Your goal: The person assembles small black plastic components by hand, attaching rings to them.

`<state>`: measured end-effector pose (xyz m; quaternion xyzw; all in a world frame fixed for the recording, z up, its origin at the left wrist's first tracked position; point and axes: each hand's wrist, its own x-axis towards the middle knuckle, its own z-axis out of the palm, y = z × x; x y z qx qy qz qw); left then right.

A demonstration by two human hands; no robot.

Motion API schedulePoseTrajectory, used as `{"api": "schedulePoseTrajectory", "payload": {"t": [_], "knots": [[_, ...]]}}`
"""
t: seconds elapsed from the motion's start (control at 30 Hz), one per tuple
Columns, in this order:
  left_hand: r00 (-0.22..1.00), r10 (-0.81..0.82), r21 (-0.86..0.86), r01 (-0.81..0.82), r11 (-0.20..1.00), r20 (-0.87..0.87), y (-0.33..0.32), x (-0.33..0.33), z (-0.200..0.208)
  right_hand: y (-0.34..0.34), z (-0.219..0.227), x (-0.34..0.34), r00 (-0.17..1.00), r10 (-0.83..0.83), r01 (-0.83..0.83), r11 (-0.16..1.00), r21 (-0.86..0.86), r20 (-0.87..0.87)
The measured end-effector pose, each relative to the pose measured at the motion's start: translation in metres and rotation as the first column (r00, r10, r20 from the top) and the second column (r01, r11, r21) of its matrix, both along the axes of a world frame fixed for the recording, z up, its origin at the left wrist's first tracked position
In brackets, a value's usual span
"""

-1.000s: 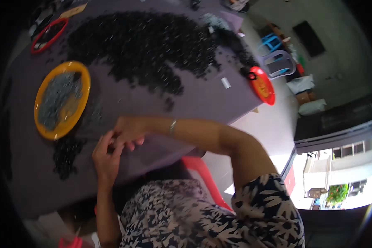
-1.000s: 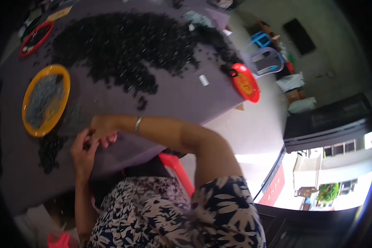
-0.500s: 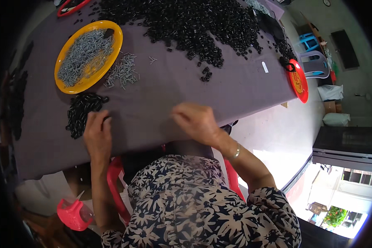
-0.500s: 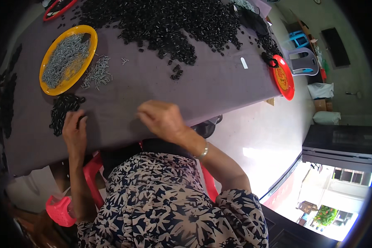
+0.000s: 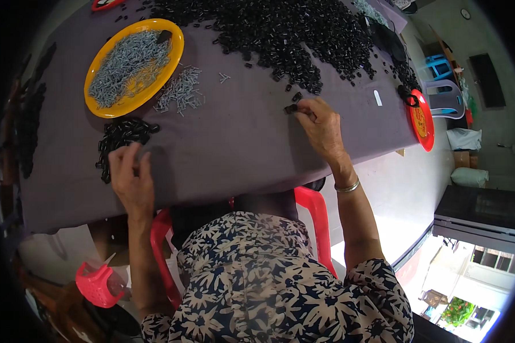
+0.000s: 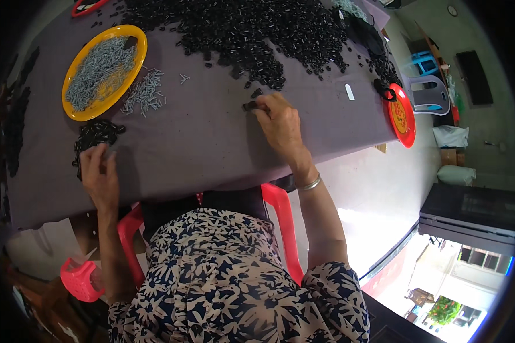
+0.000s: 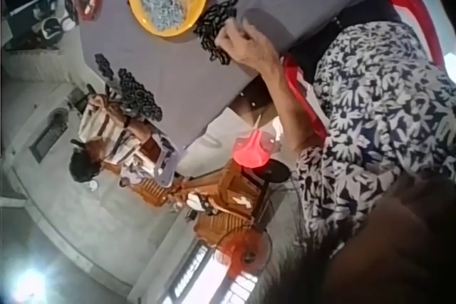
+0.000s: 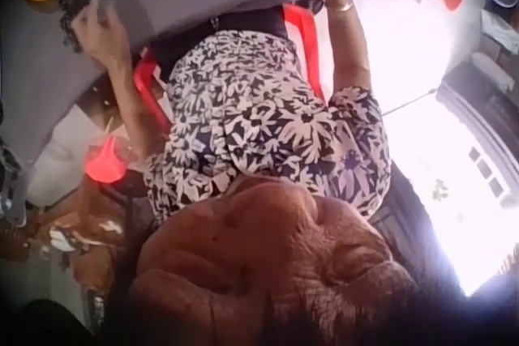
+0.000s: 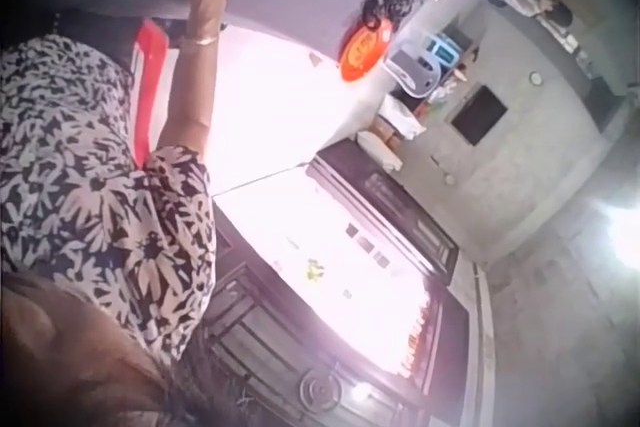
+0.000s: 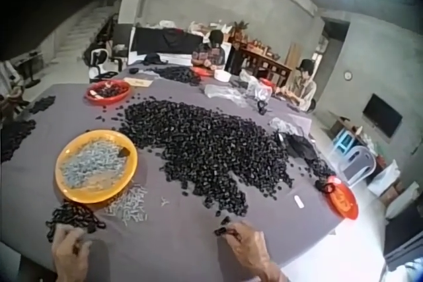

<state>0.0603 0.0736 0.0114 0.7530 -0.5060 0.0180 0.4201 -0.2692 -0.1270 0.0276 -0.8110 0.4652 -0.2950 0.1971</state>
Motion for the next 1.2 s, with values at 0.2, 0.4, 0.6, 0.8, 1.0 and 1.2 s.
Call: {"api": "schedulePoseTrajectory", "payload": {"t": [0.2, 0.4, 0.6, 0.8, 1.0, 1.2], "knots": [[0.979, -0.185, -0.033, 0.183, 0.983, -0.088, -0.015, -0.042, 0.003, -0.010, 0.000, 0.006, 0.998, 0.064, -0.064, 0.998, 0.008, -0.005], [0.939, -0.290, -0.061, 0.284, 0.957, -0.187, -0.032, -0.064, -0.002, -0.005, 0.008, 0.008, 0.992, 0.125, -0.125, 0.991, 0.052, 0.013], [0.916, -0.281, -0.049, 0.279, 0.959, -0.287, -0.037, -0.066, 0.002, 0.002, 0.008, 0.012, 0.986, 0.167, -0.167, 0.986, -0.009, -0.006], [0.913, -0.298, -0.069, 0.291, 0.954, -0.278, -0.033, -0.062, 0.002, -0.001, 0.006, 0.028, 0.971, 0.211, -0.225, 0.964, -0.138, -0.112], [0.897, -0.331, -0.129, 0.306, 0.943, -0.292, -0.035, -0.065, -0.002, 0.024, 0.016, 0.035, 0.987, 0.143, -0.146, 0.989, -0.037, -0.074], [0.824, -0.381, -0.157, 0.347, 0.925, -0.420, -0.029, -0.063, 0.005, 0.059, 0.017, 0.080, 0.895, 0.401, -0.420, 0.905, 0.064, 0.198]]}}
